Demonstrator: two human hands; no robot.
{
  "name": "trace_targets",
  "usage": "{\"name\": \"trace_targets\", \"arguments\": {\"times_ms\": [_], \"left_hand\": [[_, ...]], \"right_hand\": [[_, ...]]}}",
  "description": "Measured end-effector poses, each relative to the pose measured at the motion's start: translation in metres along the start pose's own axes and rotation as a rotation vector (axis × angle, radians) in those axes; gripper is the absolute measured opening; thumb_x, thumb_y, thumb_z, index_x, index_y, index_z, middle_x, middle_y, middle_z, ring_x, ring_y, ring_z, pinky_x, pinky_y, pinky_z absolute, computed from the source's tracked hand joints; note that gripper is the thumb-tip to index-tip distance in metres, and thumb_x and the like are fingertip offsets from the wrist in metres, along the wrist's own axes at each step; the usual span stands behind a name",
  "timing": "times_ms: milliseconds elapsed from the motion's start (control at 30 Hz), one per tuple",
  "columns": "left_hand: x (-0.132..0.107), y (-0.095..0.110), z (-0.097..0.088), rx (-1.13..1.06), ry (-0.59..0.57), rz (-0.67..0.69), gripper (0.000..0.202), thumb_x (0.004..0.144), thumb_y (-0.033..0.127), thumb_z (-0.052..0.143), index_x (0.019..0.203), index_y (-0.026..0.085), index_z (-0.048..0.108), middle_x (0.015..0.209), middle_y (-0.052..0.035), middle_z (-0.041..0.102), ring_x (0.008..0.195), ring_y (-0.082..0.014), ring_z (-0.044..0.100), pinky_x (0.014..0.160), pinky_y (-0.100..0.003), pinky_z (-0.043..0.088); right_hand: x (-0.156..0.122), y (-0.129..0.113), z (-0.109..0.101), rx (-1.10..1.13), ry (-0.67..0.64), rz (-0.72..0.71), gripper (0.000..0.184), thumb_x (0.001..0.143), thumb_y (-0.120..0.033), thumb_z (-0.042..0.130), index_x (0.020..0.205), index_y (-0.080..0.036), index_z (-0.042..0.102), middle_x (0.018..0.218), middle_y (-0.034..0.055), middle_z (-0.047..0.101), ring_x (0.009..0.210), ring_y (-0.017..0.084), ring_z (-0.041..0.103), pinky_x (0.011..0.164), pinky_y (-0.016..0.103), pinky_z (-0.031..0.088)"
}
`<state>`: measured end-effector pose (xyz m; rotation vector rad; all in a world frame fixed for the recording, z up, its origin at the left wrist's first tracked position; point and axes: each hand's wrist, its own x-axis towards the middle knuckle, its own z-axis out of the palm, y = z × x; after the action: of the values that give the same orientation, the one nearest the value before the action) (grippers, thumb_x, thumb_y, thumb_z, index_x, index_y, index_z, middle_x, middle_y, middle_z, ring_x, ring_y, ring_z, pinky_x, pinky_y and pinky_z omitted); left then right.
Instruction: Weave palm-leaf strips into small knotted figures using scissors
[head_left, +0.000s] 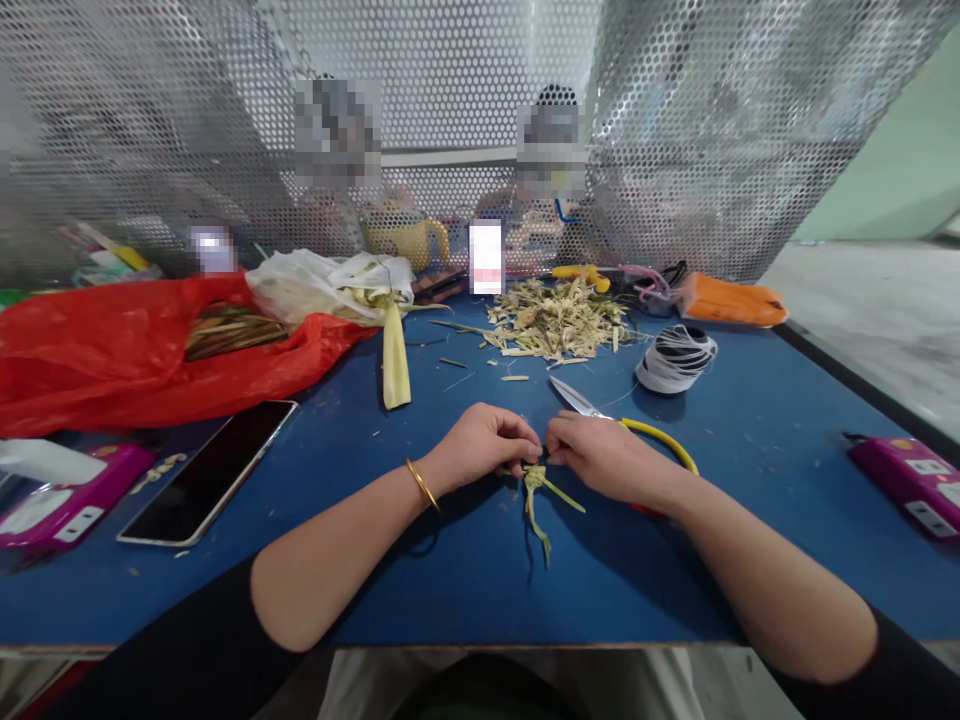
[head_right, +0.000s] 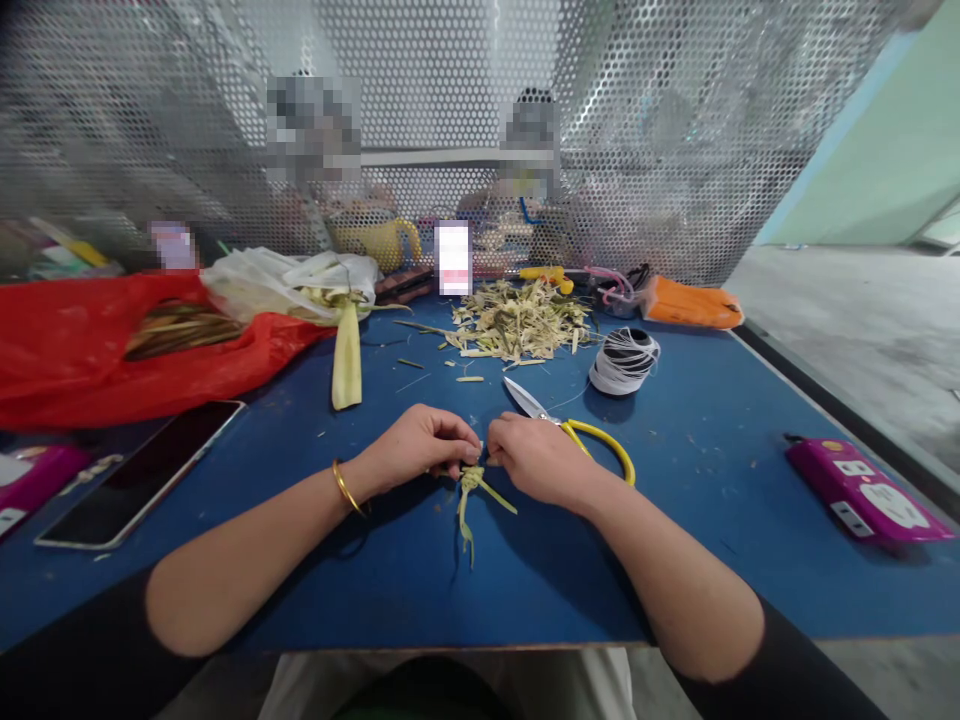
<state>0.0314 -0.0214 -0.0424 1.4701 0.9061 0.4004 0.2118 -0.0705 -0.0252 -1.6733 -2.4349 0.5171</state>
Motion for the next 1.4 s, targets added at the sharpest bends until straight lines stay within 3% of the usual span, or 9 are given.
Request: {"name": "trace_targets", "arguments": {"times_ms": [200, 400, 733, 833, 1033, 1233, 1300, 1400], "left_hand": [[0.0, 0.0, 0.0, -0.006, 0.009, -0.009, 0.005, 0.071, 0.016, 0.068, 0.073, 0.012, 0.068, 0.058, -0.0001, 0.063, 0.046, -0.0076, 0.058, 0.04, -0.015, 0.038], [0.0, 0.001, 0.0, -0.017, 0.017, -0.027, 0.005, 0.072, 0.017, 0.069, 0.074, 0.012, 0.069, 0.057, -0.0007, 0.064, 0.046, -0.0078, 0.058, 0.041, -0.016, 0.038], [0.0, 0.002, 0.0, -0.018, 0.017, -0.056, 0.008, 0.068, 0.017, 0.07, 0.072, 0.011, 0.069, 0.058, -0.0017, 0.064, 0.048, -0.0088, 0.058, 0.042, -0.017, 0.039], [-0.001, 0.003, 0.0, 0.002, 0.002, -0.048, 0.007, 0.067, 0.017, 0.07, 0.069, 0.011, 0.068, 0.056, -0.0011, 0.063, 0.048, -0.0087, 0.058, 0.044, -0.017, 0.039], [-0.002, 0.001, 0.002, 0.017, 0.006, -0.011, 0.007, 0.068, 0.016, 0.067, 0.064, 0.013, 0.063, 0.052, 0.0029, 0.058, 0.045, -0.0071, 0.054, 0.043, -0.016, 0.038], [-0.003, 0.001, 0.004, -0.022, -0.004, 0.021, 0.008, 0.071, 0.015, 0.063, 0.065, 0.012, 0.06, 0.053, 0.0032, 0.057, 0.045, -0.0053, 0.052, 0.044, -0.015, 0.036], [-0.003, 0.001, 0.004, -0.055, -0.012, 0.017, 0.005, 0.072, 0.015, 0.062, 0.069, 0.012, 0.06, 0.056, 0.0024, 0.058, 0.046, -0.0052, 0.052, 0.045, -0.015, 0.036], [-0.002, 0.0, 0.003, -0.08, -0.028, 0.013, 0.006, 0.074, 0.018, 0.062, 0.072, 0.013, 0.059, 0.061, 0.0009, 0.061, 0.048, -0.0054, 0.053, 0.045, -0.015, 0.036]], "right_hand": [[-0.001, -0.002, -0.005, 0.241, 0.003, 0.1, 0.013, 0.082, -0.012, 0.05, 0.073, -0.021, 0.051, 0.06, -0.0031, 0.057, 0.057, 0.011, 0.051, 0.053, 0.022, 0.029], [0.002, 0.0, 0.005, 0.585, 0.08, 0.077, 0.014, 0.077, -0.011, 0.055, 0.085, -0.021, 0.048, 0.067, -0.0059, 0.061, 0.055, 0.01, 0.06, 0.055, 0.021, 0.041], [0.007, -0.002, 0.01, 0.691, 0.146, 0.117, 0.02, 0.074, -0.01, 0.056, 0.087, -0.021, 0.046, 0.066, -0.0055, 0.061, 0.053, 0.01, 0.059, 0.054, 0.022, 0.045], [0.006, -0.007, 0.01, 0.648, 0.181, 0.108, 0.019, 0.073, -0.009, 0.055, 0.085, -0.021, 0.046, 0.066, -0.0048, 0.062, 0.055, 0.01, 0.06, 0.054, 0.021, 0.043], [0.004, -0.016, 0.007, 0.351, 0.262, 0.052, 0.014, 0.075, -0.01, 0.055, 0.082, -0.021, 0.051, 0.069, -0.0035, 0.064, 0.061, 0.011, 0.057, 0.055, 0.021, 0.035], [0.003, -0.004, 0.002, 0.461, 0.31, 0.073, 0.009, 0.077, -0.015, 0.057, 0.08, -0.021, 0.051, 0.064, -0.0052, 0.059, 0.058, 0.011, 0.056, 0.056, 0.021, 0.037], [0.002, 0.003, -0.004, 0.336, 0.351, 0.117, 0.007, 0.079, -0.013, 0.055, 0.081, -0.02, 0.056, 0.067, -0.0028, 0.06, 0.061, 0.013, 0.057, 0.059, 0.023, 0.038], [0.0, 0.01, -0.009, 0.075, 0.345, 0.167, 0.023, 0.077, -0.005, 0.052, 0.086, -0.02, 0.067, 0.087, 0.004, 0.065, 0.076, 0.017, 0.059, 0.067, 0.026, 0.038]]}}
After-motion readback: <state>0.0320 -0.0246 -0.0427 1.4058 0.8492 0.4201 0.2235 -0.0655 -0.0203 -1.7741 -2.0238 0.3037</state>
